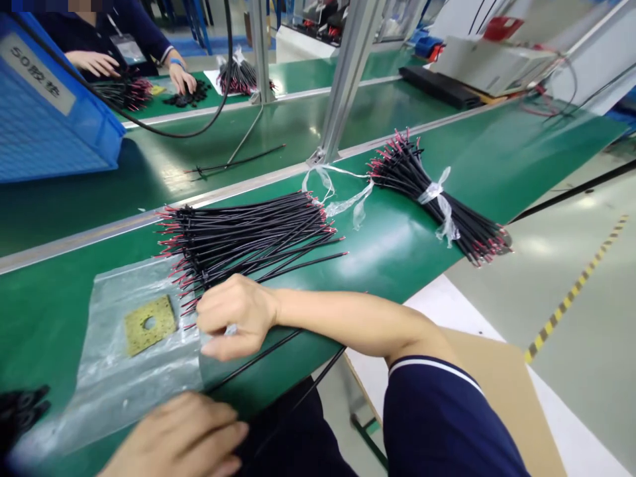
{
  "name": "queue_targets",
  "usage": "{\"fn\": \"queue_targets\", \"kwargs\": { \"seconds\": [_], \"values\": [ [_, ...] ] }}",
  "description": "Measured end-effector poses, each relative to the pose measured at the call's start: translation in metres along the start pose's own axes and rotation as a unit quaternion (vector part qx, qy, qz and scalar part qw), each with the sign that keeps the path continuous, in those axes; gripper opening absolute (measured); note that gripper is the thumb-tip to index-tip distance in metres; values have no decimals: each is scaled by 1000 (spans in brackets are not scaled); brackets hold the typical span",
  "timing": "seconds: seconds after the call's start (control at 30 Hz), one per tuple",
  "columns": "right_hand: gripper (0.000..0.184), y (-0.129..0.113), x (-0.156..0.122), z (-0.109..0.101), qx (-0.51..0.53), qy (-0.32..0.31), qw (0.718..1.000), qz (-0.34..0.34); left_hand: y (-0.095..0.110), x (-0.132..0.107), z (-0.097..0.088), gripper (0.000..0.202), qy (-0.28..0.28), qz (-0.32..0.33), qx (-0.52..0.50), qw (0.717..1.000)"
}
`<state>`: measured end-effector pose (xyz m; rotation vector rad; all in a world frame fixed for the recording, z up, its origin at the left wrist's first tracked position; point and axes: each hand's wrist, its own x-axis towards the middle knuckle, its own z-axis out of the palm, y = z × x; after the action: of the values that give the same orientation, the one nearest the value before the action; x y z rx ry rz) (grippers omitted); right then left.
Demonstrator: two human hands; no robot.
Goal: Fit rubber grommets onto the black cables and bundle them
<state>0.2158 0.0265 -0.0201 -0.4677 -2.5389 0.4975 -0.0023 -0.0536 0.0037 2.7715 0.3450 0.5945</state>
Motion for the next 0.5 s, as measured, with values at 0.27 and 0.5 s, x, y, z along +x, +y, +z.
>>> {"fn": "queue_targets", "kwargs": {
  "seconds": [0.27, 0.5],
  "values": [
    [33, 17, 0, 0, -45, 14, 997, 53, 49, 35, 90, 24, -70, 90, 118, 987],
    [27, -25, 4, -21, -24, -11, 999, 35, 44, 34, 46, 7, -98, -25, 96, 990]
  ]
}}
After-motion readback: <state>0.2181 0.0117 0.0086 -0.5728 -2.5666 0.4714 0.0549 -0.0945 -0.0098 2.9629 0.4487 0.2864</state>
